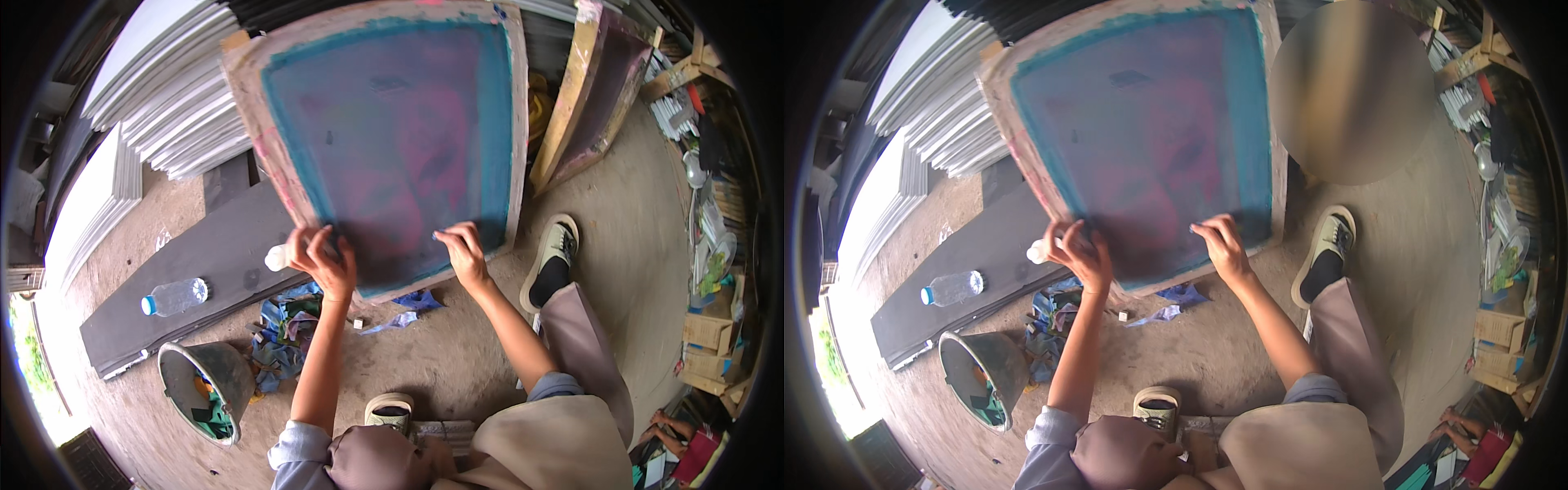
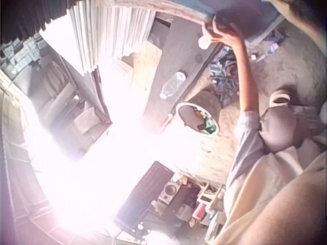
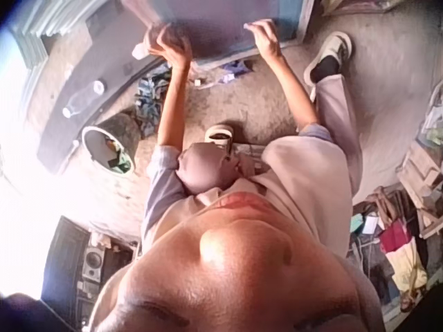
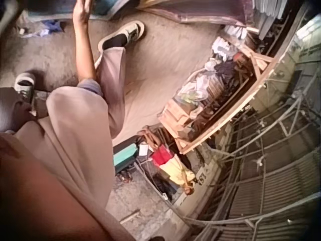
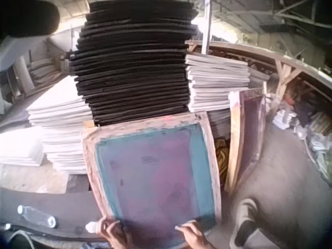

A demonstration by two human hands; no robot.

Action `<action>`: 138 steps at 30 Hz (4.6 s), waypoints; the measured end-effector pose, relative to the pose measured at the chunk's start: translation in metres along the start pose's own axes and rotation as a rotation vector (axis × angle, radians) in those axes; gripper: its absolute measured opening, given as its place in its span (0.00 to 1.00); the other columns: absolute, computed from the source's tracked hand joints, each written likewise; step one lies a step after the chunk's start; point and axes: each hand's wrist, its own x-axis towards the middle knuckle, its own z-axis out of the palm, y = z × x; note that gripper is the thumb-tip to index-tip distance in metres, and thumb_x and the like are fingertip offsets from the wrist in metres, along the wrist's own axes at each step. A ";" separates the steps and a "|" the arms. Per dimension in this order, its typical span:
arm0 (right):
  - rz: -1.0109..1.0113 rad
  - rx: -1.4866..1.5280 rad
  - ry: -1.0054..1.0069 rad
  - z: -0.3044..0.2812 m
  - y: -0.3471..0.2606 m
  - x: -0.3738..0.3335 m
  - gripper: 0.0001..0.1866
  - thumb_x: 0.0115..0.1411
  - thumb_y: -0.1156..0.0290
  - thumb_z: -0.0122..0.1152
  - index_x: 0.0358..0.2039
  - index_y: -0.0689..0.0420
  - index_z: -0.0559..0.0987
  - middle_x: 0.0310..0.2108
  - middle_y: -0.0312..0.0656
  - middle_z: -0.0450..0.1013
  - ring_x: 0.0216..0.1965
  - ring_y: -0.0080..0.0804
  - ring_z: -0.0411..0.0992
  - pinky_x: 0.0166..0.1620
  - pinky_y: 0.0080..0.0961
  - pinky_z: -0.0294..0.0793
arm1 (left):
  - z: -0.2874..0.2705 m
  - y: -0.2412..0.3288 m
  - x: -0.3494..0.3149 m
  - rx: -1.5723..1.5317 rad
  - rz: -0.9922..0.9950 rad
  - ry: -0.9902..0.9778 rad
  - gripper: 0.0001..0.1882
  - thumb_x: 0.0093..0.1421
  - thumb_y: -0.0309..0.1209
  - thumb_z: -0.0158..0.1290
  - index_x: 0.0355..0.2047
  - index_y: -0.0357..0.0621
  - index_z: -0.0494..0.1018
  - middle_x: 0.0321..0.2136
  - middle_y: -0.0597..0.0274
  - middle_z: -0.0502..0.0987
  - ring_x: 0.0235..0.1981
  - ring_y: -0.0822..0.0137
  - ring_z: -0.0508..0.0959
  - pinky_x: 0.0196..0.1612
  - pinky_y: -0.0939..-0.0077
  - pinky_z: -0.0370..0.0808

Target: The person wipes a rectangular board with a blue cloth, repeatedly applying liquid from a small white bottle to the cloth and rubbing the surface. The person occasionally picks up and discards small pieces of cloth or debris from the board.

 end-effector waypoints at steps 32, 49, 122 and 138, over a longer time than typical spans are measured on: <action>0.298 0.024 0.303 0.007 0.001 0.047 0.09 0.51 0.84 0.62 0.33 0.58 0.79 0.28 0.38 0.72 0.32 0.31 0.72 0.33 0.22 0.76 | 0.001 0.003 0.005 -0.073 -0.025 -0.046 0.20 0.57 0.26 0.50 0.50 0.42 0.63 0.62 0.38 0.49 0.64 0.41 0.49 0.62 0.43 0.53; 0.590 -0.059 0.494 -0.004 0.011 -0.014 0.06 0.51 0.84 0.62 0.30 0.60 0.79 0.28 0.41 0.72 0.29 0.32 0.74 0.30 0.27 0.76 | 0.005 0.003 0.005 -0.148 -0.048 -0.038 0.20 0.54 0.22 0.52 0.48 0.43 0.64 0.61 0.37 0.47 0.64 0.39 0.50 0.63 0.41 0.53; 0.055 -0.351 0.275 0.024 -0.001 0.215 0.28 0.62 0.65 0.52 0.60 0.63 0.61 0.64 0.50 0.53 0.66 0.47 0.50 0.64 0.42 0.51 | 0.001 0.005 0.003 -0.206 -0.109 -0.054 0.20 0.51 0.19 0.51 0.45 0.43 0.65 0.62 0.39 0.48 0.64 0.40 0.49 0.63 0.42 0.51; 0.054 -0.468 0.396 0.019 0.026 0.261 0.27 0.65 0.65 0.44 0.64 0.55 0.57 0.65 0.44 0.54 0.65 0.43 0.52 0.65 0.47 0.48 | 0.001 0.008 0.006 -0.255 -0.111 -0.066 0.19 0.51 0.18 0.49 0.46 0.41 0.65 0.61 0.37 0.48 0.62 0.37 0.53 0.62 0.44 0.54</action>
